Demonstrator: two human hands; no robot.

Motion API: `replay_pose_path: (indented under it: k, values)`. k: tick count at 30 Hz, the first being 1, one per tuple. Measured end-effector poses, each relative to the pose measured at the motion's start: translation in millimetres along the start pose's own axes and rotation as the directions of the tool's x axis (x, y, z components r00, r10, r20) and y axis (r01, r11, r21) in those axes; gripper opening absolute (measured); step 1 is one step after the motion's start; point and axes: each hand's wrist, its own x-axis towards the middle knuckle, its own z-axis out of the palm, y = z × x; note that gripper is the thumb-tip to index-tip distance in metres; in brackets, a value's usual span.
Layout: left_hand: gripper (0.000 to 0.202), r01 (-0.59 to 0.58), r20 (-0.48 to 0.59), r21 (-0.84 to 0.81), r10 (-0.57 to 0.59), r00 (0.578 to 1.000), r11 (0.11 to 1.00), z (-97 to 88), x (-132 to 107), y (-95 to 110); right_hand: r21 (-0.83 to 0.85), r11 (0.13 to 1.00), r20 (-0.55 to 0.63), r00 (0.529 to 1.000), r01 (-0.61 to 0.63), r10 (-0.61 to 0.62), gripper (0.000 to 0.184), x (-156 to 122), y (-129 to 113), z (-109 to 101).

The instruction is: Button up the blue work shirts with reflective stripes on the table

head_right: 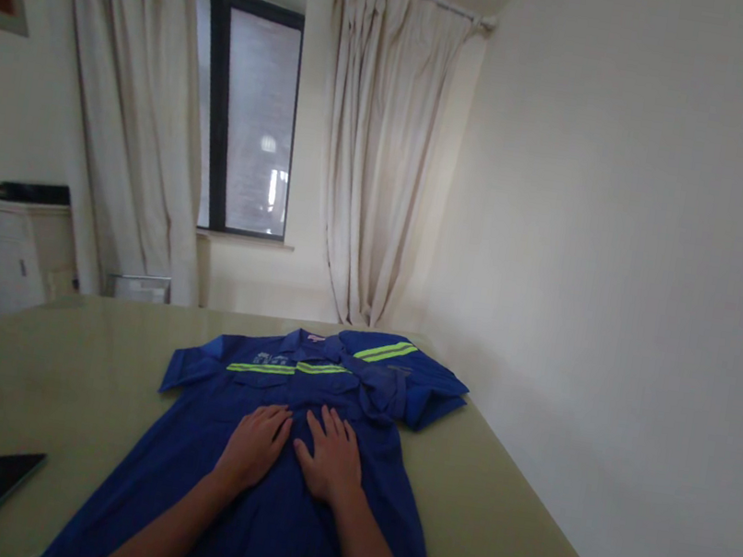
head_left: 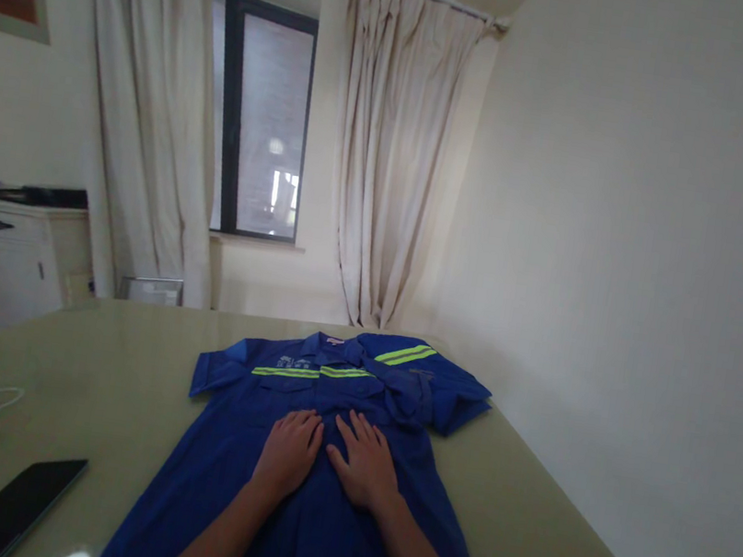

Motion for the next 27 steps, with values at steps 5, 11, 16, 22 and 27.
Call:
replay_pose_path:
  k: [5,11,16,22,27]
  values:
    - [0.036,-0.043,-0.008,0.003,0.043,0.999,0.999,-6.1,-9.6,-0.8,0.014,1.000,-0.022,1.000,0.007,-0.007,0.059,0.2,1.9,1.8]
    - [0.038,-0.009,0.012,-0.014,0.010,1.000,1.000,-13.3,-24.9,-0.6,0.028,0.999,-0.051,0.999,0.016,-0.014,0.057,-1.4,1.9,0.0]
    - [0.059,-0.051,0.095,-0.085,0.059,0.994,0.995,-12.0,-73.8,4.0,0.018,0.999,-0.114,0.993,0.031,-0.029,0.051,-2.7,2.3,0.7]
    - [0.037,-0.324,0.203,-0.305,0.394,0.897,0.895,1.7,-140.4,5.0,-0.026,0.996,-0.323,0.942,0.085,-0.089,0.034,-3.0,-1.7,0.1]
    - [0.042,-0.389,0.149,-0.377,0.470,0.870,0.840,-5.7,-153.7,6.4,-0.053,0.987,-0.442,0.883,0.149,-0.157,0.029,-10.7,-7.9,-9.3]
